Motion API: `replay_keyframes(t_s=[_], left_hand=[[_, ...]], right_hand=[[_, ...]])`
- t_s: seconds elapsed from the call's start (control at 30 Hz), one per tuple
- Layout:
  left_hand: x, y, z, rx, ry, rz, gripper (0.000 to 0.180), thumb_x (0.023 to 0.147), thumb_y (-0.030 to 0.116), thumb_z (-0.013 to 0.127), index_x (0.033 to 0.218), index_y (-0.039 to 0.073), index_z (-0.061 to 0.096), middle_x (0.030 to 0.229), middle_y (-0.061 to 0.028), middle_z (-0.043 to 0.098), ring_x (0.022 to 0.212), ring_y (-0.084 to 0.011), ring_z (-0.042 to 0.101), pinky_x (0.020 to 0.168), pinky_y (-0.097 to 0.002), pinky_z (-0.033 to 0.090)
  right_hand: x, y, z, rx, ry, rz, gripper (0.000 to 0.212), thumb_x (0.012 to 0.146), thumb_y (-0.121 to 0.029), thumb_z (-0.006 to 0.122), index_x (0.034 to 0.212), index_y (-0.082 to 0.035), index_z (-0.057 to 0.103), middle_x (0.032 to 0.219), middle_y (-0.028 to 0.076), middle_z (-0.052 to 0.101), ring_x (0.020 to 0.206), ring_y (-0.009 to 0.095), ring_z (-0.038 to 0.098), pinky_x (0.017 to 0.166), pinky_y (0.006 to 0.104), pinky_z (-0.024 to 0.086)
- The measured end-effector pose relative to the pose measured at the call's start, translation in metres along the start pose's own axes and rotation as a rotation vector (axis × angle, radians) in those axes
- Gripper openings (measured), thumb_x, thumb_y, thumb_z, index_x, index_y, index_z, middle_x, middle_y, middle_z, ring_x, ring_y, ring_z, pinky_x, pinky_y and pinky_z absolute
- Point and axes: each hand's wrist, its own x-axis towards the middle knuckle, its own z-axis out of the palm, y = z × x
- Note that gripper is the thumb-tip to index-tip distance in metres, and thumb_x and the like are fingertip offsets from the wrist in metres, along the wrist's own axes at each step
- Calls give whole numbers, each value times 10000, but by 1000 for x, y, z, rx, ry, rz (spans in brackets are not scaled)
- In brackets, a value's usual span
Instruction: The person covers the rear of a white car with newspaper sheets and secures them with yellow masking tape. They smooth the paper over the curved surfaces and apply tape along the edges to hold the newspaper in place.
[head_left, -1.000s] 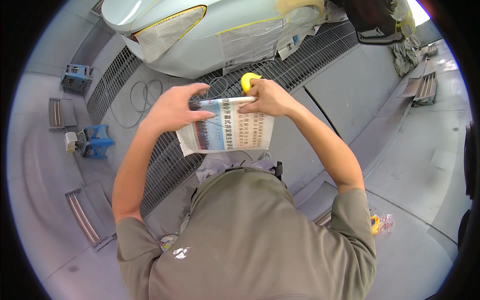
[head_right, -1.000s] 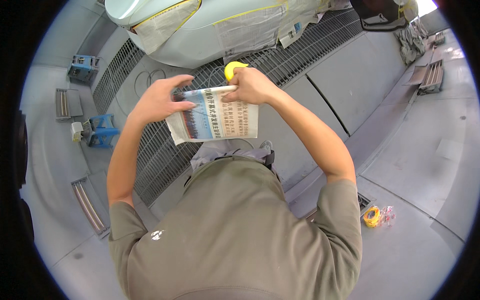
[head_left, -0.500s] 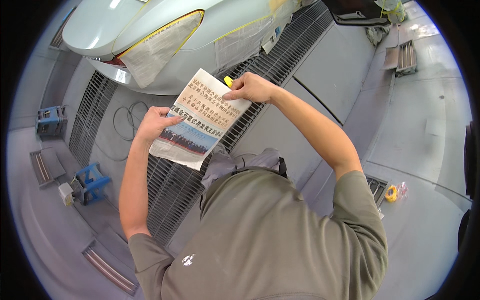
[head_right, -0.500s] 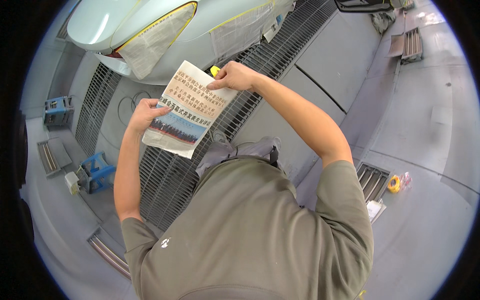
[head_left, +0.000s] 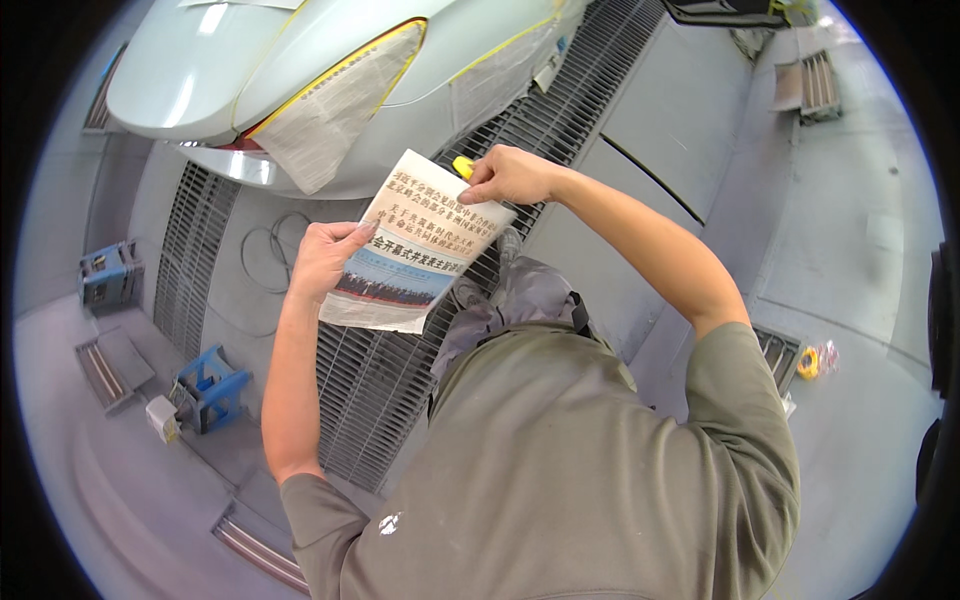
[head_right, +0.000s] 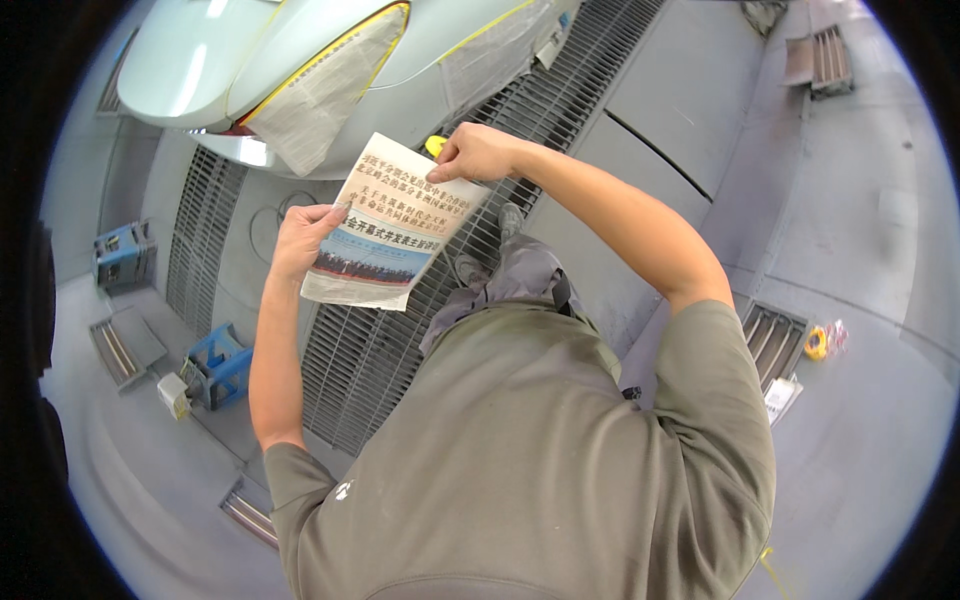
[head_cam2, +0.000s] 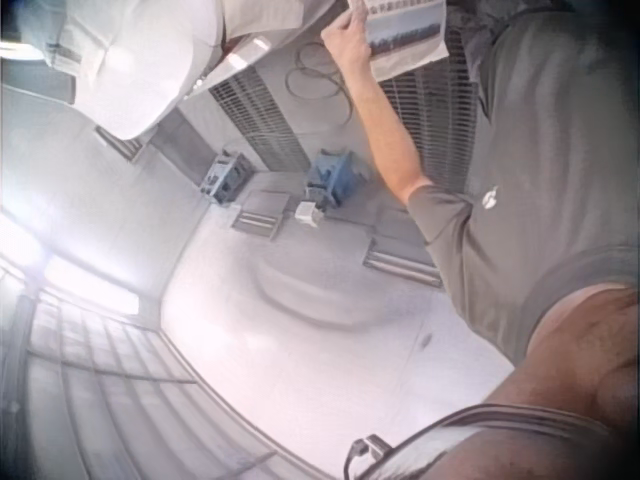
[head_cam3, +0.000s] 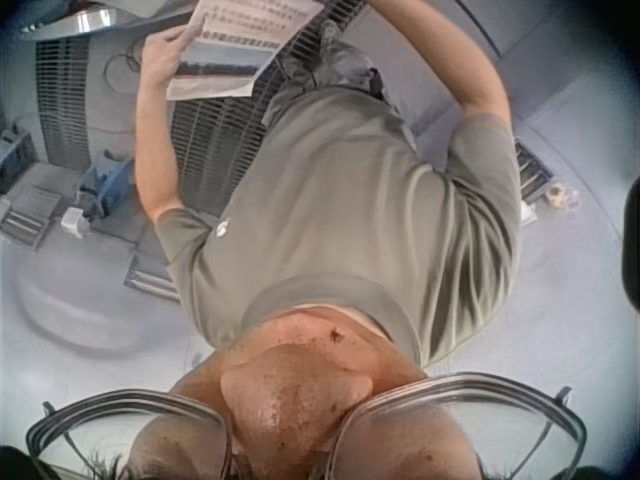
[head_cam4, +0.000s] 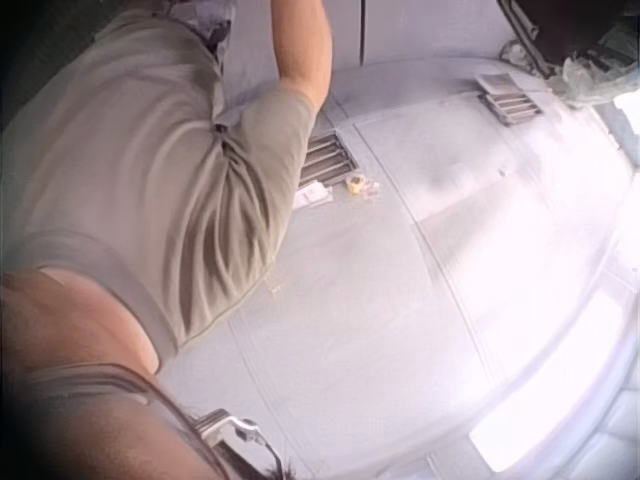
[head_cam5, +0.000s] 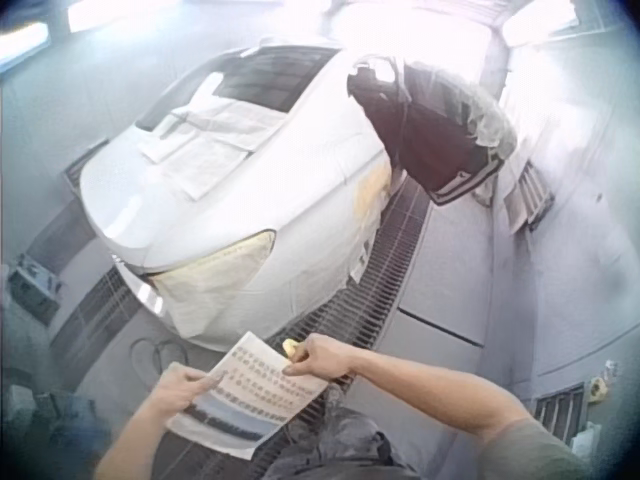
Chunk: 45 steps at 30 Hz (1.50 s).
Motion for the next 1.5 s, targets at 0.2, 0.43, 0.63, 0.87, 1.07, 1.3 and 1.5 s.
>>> replay_keyframes(t_s=[0.2,0.43,0.63,0.87,1.07,1.3,1.5], left_hand=[[-17,45,33,531,82,127,199,961,197,761,1035,19,813,706,-123,719,602,-163,598,596,-326,484],[19,56,27,759,189,148,183,944,265,748,983,111,837,766,-156,730,681,-365,690,634,-422,533],[44,46,-28,908,192,-3,187,929,161,770,1043,21,821,895,-190,785,738,-296,765,704,-351,573],[141,21,-32,970,818,465,134,963,100,745,1036,-6,783,898,-157,780,695,-282,732,662,-344,556],[206,-38,-64,1407,1104,914,132,974,90,729,1107,87,731,846,-72,731,625,-224,665,560,-331,516],[238,-56,-74,1684,1375,1252,187,909,149,831,1056,80,737,808,-52,706,570,-224,597,525,-309,466],[263,-73,-47,1943,1449,1181,273,814,35,816,1071,113,764,1158,-63,721,1063,-254,632,935,-373,474]], right_hand=[[14,-42,6,-523,300,-608,445,812,-464,857,1108,-136,802,1155,133,599,1098,312,648,912,450,537],[63,16,0,-273,166,-604,213,876,-314,801,853,-102,786,987,97,578,931,311,642,793,458,500],[86,105,5,-97,351,-363,189,895,-247,823,944,-64,825,976,131,556,912,325,619,797,439,514],[175,172,57,77,653,-270,140,869,-155,856,951,-46,826,1153,188,579,1104,350,612,923,432,514],[270,216,79,-145,997,-471,163,825,-250,883,899,-120,819,1140,196,601,1073,364,526,937,482,376],[321,259,85,-120,1169,-654,170,807,-275,892,866,-148,795,1153,172,487,1190,344,455,1002,482,299],[358,269,88,-93,1308,-886,171,791,-274,887,823,-149,775,1150,190,486,1166,347,452,986,477,266]])
